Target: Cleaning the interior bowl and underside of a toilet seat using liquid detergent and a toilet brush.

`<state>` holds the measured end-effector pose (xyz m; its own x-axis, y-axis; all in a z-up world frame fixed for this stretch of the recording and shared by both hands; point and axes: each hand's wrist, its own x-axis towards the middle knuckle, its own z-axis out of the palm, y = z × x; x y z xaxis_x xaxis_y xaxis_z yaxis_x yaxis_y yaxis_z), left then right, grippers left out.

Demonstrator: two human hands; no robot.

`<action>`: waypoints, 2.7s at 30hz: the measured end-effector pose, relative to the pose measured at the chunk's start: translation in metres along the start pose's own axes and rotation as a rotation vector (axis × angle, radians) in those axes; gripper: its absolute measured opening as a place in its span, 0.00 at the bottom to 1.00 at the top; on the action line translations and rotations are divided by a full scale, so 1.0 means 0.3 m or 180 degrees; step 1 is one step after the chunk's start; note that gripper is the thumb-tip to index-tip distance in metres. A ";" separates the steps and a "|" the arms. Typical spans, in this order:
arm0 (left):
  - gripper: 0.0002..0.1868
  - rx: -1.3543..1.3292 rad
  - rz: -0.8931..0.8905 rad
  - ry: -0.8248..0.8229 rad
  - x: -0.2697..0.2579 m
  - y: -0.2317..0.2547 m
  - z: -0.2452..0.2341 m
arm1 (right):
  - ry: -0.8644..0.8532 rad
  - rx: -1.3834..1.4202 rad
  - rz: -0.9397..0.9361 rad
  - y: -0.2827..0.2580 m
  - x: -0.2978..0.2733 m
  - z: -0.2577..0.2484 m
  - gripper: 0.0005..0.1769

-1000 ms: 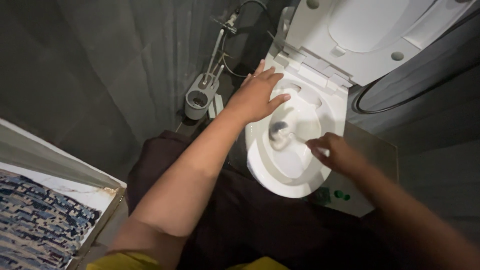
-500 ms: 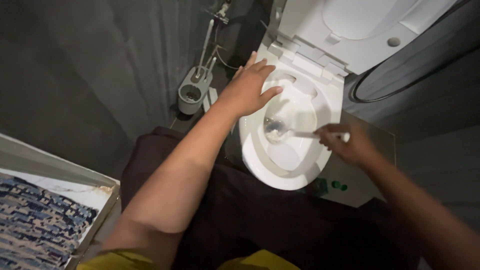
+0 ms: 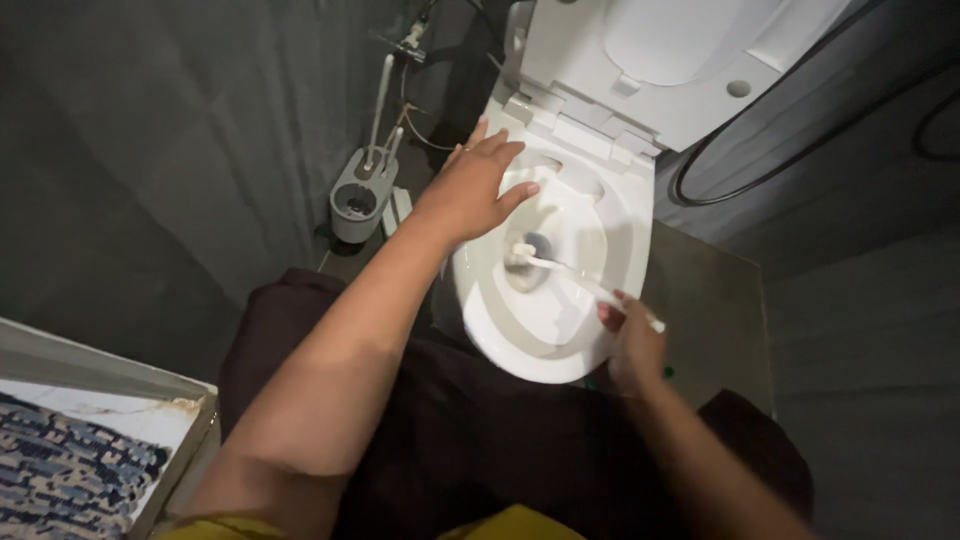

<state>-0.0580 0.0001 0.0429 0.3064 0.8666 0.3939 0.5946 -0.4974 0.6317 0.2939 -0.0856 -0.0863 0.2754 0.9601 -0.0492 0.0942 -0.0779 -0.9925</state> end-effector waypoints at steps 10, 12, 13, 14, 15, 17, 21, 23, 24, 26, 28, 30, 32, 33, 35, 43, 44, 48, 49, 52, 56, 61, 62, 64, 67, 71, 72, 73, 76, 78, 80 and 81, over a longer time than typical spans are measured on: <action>0.36 -0.0088 0.0044 -0.0043 -0.014 -0.006 0.008 | 0.1298 0.1254 -0.0012 -0.239 -0.091 0.213 0.19; 0.36 -0.0071 0.0087 -0.0003 -0.008 -0.024 0.003 | 0.1078 0.0982 -0.0284 -0.305 -0.074 0.219 0.19; 0.36 -0.0015 -0.0007 0.0002 -0.005 -0.031 -0.005 | 0.1013 0.0433 -0.0542 -0.343 -0.072 0.215 0.18; 0.36 0.0036 -0.0116 0.0015 -0.007 -0.039 -0.013 | 0.0934 -0.0126 -0.0795 -0.383 -0.070 0.211 0.18; 0.36 0.0041 -0.0126 0.0031 -0.010 -0.036 -0.027 | 0.0916 -0.0127 -0.0803 -0.389 -0.079 0.202 0.18; 0.36 -0.0016 -0.0140 0.0096 -0.019 -0.030 -0.046 | 0.0775 -0.0517 -0.0863 -0.400 -0.092 0.178 0.18; 0.36 -0.0072 -0.0108 0.0056 -0.024 -0.022 -0.049 | 0.0498 -0.0776 -0.0944 -0.209 -0.059 0.173 0.18; 0.36 -0.0051 -0.0056 0.0168 -0.025 -0.026 -0.041 | 0.0385 -0.0553 -0.0758 -0.114 -0.045 0.206 0.18; 0.36 -0.0044 -0.0058 0.0173 -0.027 -0.017 -0.041 | 0.0379 -0.0548 -0.0761 -0.110 -0.052 0.206 0.18; 0.36 -0.0052 -0.0107 0.0142 -0.023 -0.002 -0.039 | 0.0330 -0.0430 -0.0616 -0.106 -0.059 0.206 0.18; 0.36 -0.0033 -0.0122 0.0090 -0.022 -0.002 -0.041 | 0.0376 -0.0557 -0.0673 -0.173 -0.088 0.197 0.18; 0.35 -0.0036 -0.0125 0.0008 -0.025 -0.010 -0.030 | 0.0455 -0.0697 -0.0709 -0.216 -0.114 0.207 0.19; 0.36 -0.0062 0.0056 0.0147 -0.014 -0.025 -0.015 | 0.0596 -0.0300 -0.0893 -0.243 -0.120 0.238 0.17; 0.36 -0.0066 0.0083 0.0135 -0.009 -0.022 -0.009 | 0.0625 -0.0295 -0.0900 -0.240 -0.121 0.243 0.17; 0.37 -0.0023 -0.0035 0.0054 -0.006 -0.020 -0.003 | 0.0464 -0.0840 -0.0496 -0.232 -0.122 0.261 0.18; 0.36 -0.0049 -0.0019 -0.0006 -0.025 0.005 -0.003 | 0.0471 -0.0545 -0.1042 -0.244 -0.139 0.247 0.18; 0.37 -0.0062 0.0021 0.0070 -0.020 0.000 -0.011 | 0.0439 -0.0703 -0.1084 -0.256 -0.140 0.268 0.18; 0.36 0.0011 -0.0007 0.0064 -0.017 -0.018 -0.005 | 0.0101 -0.1514 -0.1394 -0.335 -0.153 0.226 0.15; 0.37 0.0016 -0.0011 0.0091 -0.021 -0.021 -0.009 | -0.0092 -0.1711 -0.1332 -0.347 -0.135 0.191 0.14; 0.37 0.0013 -0.0023 0.0154 -0.035 -0.023 -0.026 | -0.0348 -0.2245 -0.1496 -0.408 -0.106 0.105 0.14; 0.36 -0.0056 -0.0024 0.0150 -0.043 -0.018 -0.045 | -0.0853 -0.2939 -0.1514 -0.394 -0.057 0.041 0.13; 0.37 -0.0028 -0.0017 0.0225 -0.036 -0.017 -0.059 | -0.1035 -0.2969 -0.0871 -0.397 0.001 0.062 0.14; 0.37 -0.0065 -0.0094 0.0212 -0.036 -0.014 -0.068 | -0.0828 -0.3043 -0.0510 -0.400 0.022 0.062 0.15; 0.36 -0.0091 -0.0096 0.0205 -0.041 -0.011 -0.079 | -0.0594 -0.2892 -0.0619 -0.391 0.040 0.049 0.15; 0.36 -0.0167 -0.0026 0.0217 -0.045 -0.011 -0.078 | -0.0337 -0.2483 -0.0824 -0.320 0.065 0.031 0.15; 0.37 -0.0185 -0.0085 0.0221 -0.042 -0.003 -0.091 | -0.0714 -0.2838 -0.1357 -0.309 0.106 0.048 0.14; 0.37 -0.0175 -0.0104 0.0233 -0.043 -0.004 -0.096 | -0.0739 -0.2834 -0.1366 -0.389 0.107 0.053 0.14; 0.37 -0.0182 -0.0078 0.0248 -0.045 -0.006 -0.100 | -0.0281 -0.2596 -0.0846 -0.469 0.108 0.058 0.15; 0.36 -0.0211 -0.0019 0.0293 -0.051 -0.016 -0.088 | 0.0094 -0.2370 -0.0443 -0.518 0.167 -0.019 0.19; 0.36 -0.0203 0.0059 0.0342 -0.043 -0.019 -0.082 | 0.0049 -0.2362 -0.0602 -0.497 0.203 -0.051 0.23; 0.37 -0.0160 -0.0055 0.0271 -0.038 -0.027 -0.087 | -0.0353 -0.2454 -0.1086 -0.480 0.216 -0.021 0.19; 0.37 -0.0148 -0.0046 0.0283 -0.033 -0.029 -0.089 | -0.0351 -0.2445 -0.1104 -0.530 0.198 0.004 0.19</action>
<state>-0.0858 -0.0052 0.0514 0.2295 0.8677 0.4409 0.5628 -0.4879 0.6673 0.2941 -0.0160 0.0685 0.0199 0.9809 0.1937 0.7904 0.1033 -0.6038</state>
